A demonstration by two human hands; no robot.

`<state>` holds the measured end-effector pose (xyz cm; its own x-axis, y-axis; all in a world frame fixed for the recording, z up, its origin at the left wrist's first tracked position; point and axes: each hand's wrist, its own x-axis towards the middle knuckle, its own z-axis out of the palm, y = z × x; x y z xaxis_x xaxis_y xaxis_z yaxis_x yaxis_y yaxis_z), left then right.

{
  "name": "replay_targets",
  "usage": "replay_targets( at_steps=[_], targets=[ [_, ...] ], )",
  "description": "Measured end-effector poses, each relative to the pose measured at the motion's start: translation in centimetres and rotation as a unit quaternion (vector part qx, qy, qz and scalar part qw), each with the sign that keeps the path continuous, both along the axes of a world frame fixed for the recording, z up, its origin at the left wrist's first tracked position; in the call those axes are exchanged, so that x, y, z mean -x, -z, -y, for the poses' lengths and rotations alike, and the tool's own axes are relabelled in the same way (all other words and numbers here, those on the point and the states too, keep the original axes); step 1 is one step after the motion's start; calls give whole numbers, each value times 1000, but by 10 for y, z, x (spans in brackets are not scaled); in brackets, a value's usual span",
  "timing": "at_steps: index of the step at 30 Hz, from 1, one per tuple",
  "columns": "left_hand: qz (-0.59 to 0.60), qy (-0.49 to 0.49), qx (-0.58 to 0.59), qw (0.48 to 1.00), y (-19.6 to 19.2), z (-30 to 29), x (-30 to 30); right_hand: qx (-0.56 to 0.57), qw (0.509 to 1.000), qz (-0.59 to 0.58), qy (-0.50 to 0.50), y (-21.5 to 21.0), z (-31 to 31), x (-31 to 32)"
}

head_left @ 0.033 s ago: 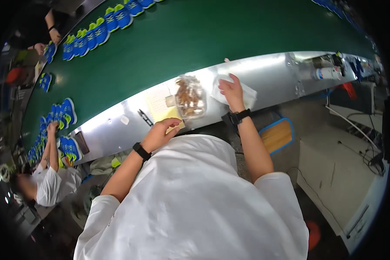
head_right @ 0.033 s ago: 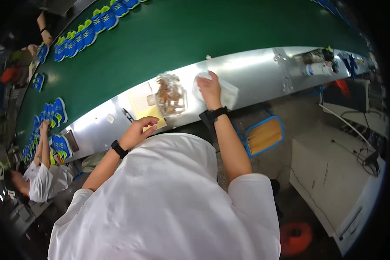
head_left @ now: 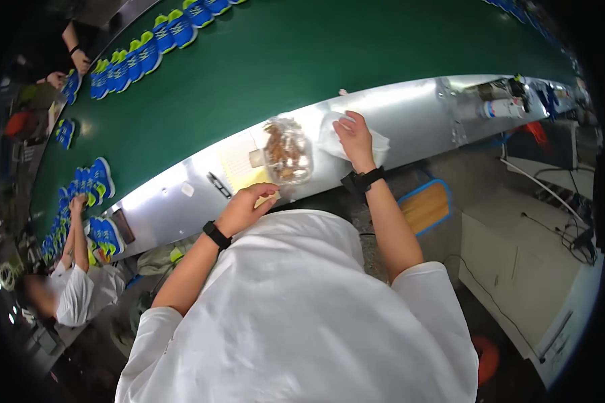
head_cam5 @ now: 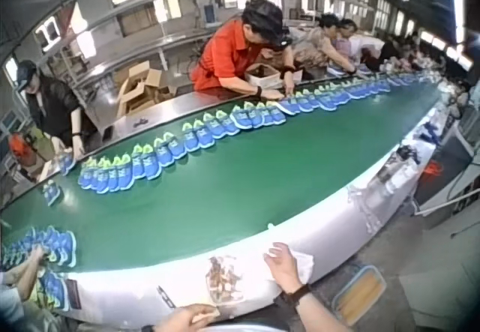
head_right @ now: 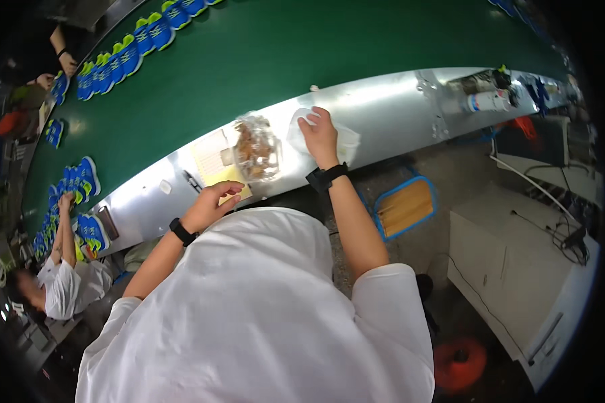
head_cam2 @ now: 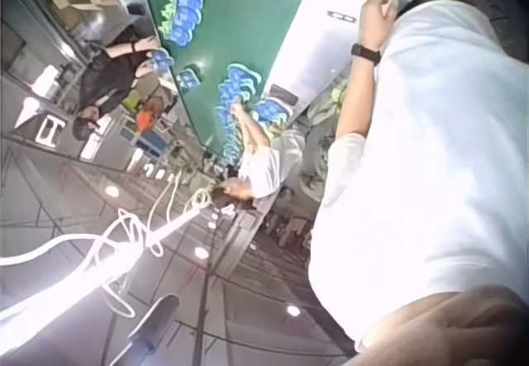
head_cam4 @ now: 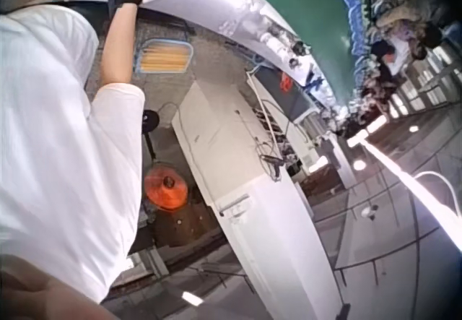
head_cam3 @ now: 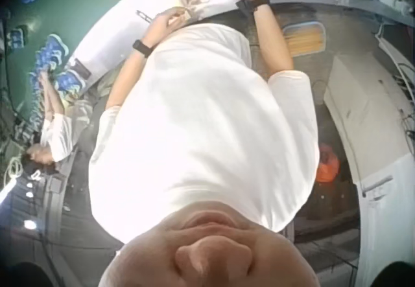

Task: The person repeatedly picks up pairs of blue and neon-green sneakers from a green conveyor belt, turns them over to inspect the soles and uppers, and places them back on the belt. The person also wipes the belt surface with a white cloth at the end.

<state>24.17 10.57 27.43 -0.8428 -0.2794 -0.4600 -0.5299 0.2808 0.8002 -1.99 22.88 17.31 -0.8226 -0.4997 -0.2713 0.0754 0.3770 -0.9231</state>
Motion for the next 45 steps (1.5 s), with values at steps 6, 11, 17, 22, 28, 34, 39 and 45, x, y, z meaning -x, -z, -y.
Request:
replay_targets(
  at_steps=[6,11,17,22,28,34,39,45],
  targets=[
    [-156,83,109,978,18,-17,79,-66,874,-319,-360,-20,-37,52],
    [-180,123,408,887,86,-23,181,-102,902,-236,-346,12,-28,24],
    [-139,145,474,857,168,-22,210,-147,894,-334,-258,11,-28,13],
    [-105,220,469,849,169,-16,222,-141,948,-164,-233,3,-39,34],
    [-23,313,348,883,87,4,200,-153,880,-339,-294,-94,-48,39],
    [-103,280,293,909,95,-2,198,-129,874,-372,-285,-88,-57,31],
    [-101,263,276,919,101,6,192,-27,860,-352,-368,-168,-93,-15],
    [-141,238,212,937,83,4,195,-32,868,-267,-418,-134,-118,-21]
  ],
)
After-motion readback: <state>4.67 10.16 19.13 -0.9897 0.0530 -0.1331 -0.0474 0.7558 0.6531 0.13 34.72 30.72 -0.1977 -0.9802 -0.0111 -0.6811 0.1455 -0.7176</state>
